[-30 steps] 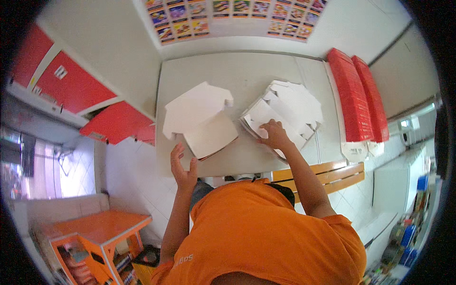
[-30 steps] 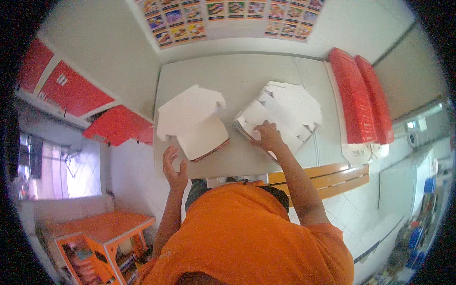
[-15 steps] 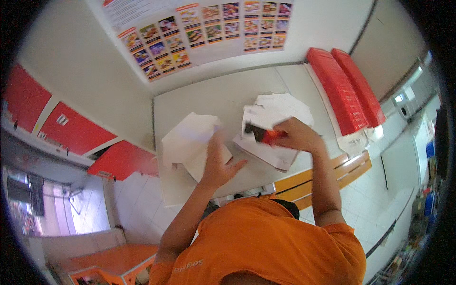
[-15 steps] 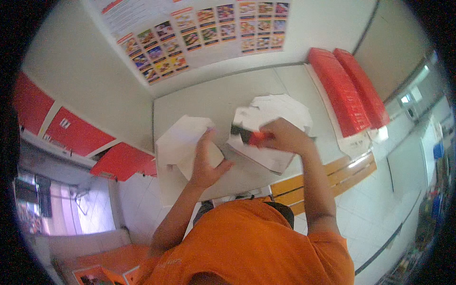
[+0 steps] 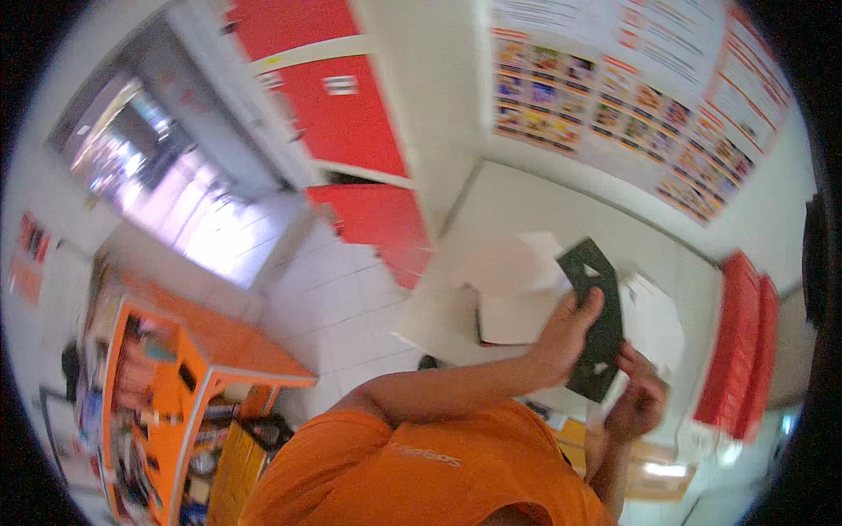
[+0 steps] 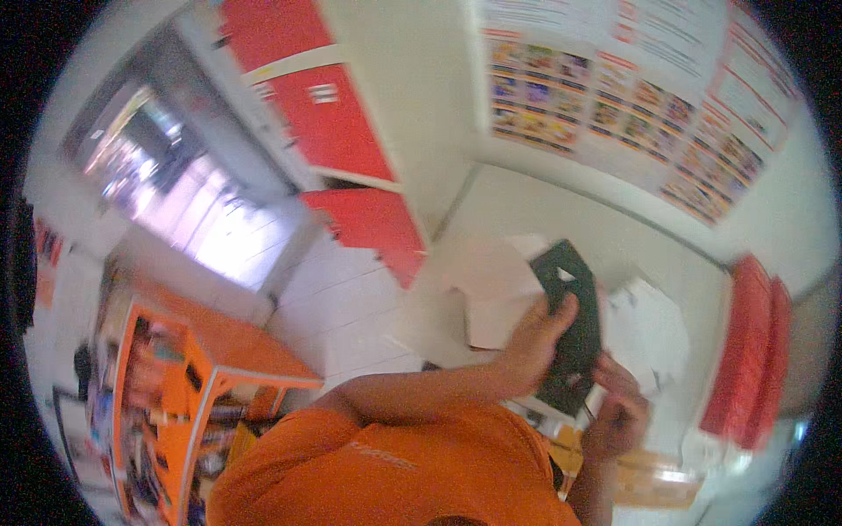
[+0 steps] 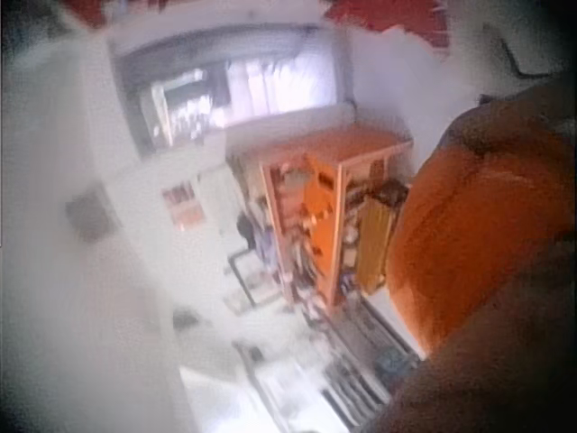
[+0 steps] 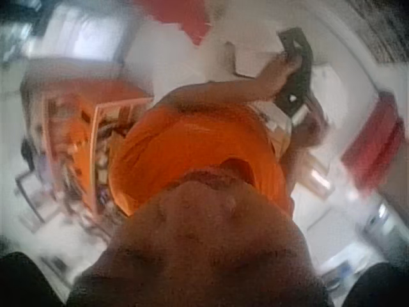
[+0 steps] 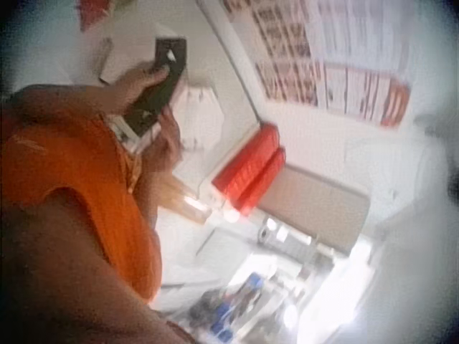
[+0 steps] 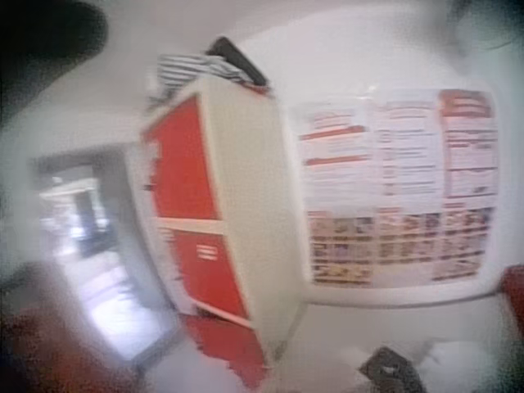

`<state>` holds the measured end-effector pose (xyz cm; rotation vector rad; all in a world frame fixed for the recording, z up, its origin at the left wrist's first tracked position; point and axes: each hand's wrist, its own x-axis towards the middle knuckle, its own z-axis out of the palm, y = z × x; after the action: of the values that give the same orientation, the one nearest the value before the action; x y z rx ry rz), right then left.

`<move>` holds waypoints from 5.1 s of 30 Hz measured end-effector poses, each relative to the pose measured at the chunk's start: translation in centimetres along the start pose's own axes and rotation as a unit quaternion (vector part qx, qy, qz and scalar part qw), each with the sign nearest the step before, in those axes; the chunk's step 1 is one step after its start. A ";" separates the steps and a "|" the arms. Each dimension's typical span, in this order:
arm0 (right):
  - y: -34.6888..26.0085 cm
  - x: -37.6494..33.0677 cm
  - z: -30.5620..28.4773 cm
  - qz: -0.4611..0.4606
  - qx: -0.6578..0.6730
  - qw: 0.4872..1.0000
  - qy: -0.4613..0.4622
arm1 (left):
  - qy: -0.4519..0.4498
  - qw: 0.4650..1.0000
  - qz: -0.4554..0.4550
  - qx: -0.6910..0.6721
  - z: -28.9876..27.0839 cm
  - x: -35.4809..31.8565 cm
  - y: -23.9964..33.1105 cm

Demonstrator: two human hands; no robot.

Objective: The person repeatedly folds flat white cardboard pieces into small box shapes and places them on a counter. The person handles the boxes one at a time, folding the sides and stacking the finished units.

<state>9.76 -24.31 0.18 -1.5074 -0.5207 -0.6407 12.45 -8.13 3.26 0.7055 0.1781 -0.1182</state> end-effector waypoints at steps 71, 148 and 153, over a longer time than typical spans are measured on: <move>-2.9 2.7 2.3 0.075 -0.072 0.957 -0.270 | -0.022 0.785 0.264 0.560 -10.0 -14.6 2.2; -1.5 0.5 8.0 0.175 0.210 0.915 -0.299 | 0.035 0.796 0.242 0.553 -7.0 -16.0 9.4; -2.7 2.1 8.4 0.093 0.009 0.912 -0.400 | 0.007 0.801 0.232 0.552 -6.6 -15.9 8.0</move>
<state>10.10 -15.92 3.73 -1.7476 -0.9791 0.1706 -2.58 2.98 6.59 1.9048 -0.0838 0.2912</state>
